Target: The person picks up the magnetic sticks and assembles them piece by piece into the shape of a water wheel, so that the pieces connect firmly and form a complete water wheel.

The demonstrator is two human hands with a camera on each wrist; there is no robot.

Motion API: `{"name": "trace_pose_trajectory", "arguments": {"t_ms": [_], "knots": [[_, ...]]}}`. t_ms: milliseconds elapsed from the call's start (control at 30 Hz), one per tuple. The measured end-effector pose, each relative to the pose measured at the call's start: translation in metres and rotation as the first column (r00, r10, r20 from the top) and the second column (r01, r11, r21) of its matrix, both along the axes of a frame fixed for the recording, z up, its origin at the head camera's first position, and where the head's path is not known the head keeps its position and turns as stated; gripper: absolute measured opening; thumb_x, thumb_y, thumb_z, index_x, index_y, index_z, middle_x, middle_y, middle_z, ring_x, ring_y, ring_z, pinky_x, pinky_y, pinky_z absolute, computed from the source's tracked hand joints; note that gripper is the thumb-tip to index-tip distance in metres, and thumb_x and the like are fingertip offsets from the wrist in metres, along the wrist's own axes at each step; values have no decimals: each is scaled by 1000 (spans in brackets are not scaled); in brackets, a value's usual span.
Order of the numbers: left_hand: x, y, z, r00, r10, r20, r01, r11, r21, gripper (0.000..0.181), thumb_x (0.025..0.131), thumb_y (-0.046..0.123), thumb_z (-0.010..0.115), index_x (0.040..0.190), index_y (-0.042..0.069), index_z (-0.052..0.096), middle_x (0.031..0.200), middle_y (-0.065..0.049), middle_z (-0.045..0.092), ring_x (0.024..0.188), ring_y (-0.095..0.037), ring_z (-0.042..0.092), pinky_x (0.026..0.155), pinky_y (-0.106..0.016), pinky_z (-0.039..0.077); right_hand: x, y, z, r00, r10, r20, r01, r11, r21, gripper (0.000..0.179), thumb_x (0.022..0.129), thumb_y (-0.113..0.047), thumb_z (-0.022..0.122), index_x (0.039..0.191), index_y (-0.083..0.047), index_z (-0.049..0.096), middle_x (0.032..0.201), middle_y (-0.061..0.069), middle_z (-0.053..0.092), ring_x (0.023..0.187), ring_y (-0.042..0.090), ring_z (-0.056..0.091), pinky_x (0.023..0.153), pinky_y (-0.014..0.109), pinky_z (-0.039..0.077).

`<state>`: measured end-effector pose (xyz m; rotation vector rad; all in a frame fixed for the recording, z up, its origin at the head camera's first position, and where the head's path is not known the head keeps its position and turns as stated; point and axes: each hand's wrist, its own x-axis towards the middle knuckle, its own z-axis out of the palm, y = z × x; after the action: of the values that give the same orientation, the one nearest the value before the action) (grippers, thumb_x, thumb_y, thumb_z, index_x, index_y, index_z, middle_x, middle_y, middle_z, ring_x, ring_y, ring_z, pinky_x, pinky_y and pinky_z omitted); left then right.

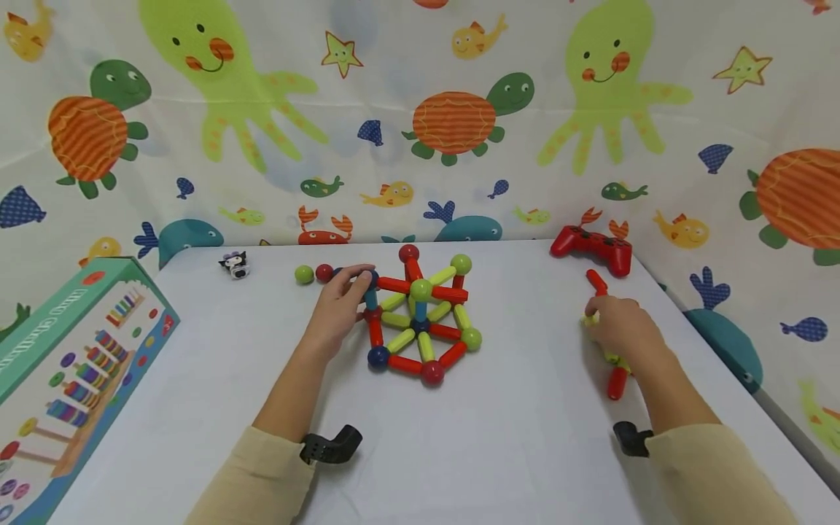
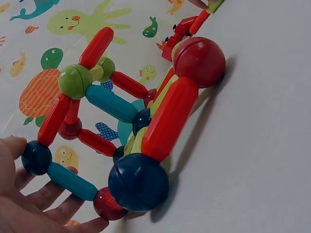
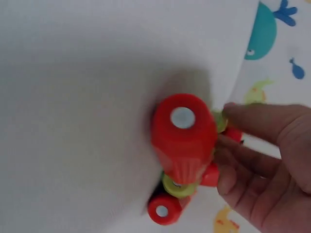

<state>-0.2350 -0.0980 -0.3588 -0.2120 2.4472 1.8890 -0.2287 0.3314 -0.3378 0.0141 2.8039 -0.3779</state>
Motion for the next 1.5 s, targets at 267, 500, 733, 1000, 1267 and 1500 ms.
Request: {"name": "trace_pose_trajectory", "arguments": {"t_ms": [267,500,733,1000,1267,1500], "knots": [[-1,2,1,1000,-11,0,11,1000,3,41,106,48,51,144,34,56,147,-4,56,136,-26,52,112,-50,49,-6,-16,-10,998,64,-21,-66,990,-128,58,93,-11,67,146,-2,46,116,32,61,94,35,59,69,34,58],[1,1,2,1000,-10,11,10,1000,4,44,106,50,52,146,33,55,152,-5,53,140,-28,49,113,-52,47,3,-56,-8,995,32,-97,-72,892,-446,53,99,-20,68,145,-2,50,130,26,60,110,33,65,82,29,60],[-2,-11,-2,1000,1,17,-1,1000,16,50,105,51,53,149,28,53,147,-6,58,133,-26,57,108,-48,53,5,-103,-12,977,77,-199,-181,793,-581,40,96,-21,73,132,-6,62,126,14,68,121,34,65,96,41,59],[-16,-57,-5,966,229,-118,-225,973,43,36,108,30,55,139,15,62,129,-8,67,113,-23,68,97,-32,57,4,-119,-21,979,90,-184,-187,759,-624,39,95,-18,74,130,-5,64,124,12,69,119,31,64,102,48,55],[-39,-85,-26,938,314,-144,-336,928,-162,35,105,16,53,137,9,64,135,-13,65,117,-29,63,101,-37,53,2,-125,-30,986,81,-142,-154,754,-639,37,94,-18,75,128,-8,65,125,11,69,122,31,63,102,47,55],[-58,-106,-35,936,323,-140,-348,907,-238,54,99,8,54,152,11,49,151,-20,47,132,-36,50,114,-49,42,3,-126,-33,989,67,-134,-140,731,-668,39,94,-20,75,130,-9,65,128,12,68,123,31,62,102,45,56]]}}
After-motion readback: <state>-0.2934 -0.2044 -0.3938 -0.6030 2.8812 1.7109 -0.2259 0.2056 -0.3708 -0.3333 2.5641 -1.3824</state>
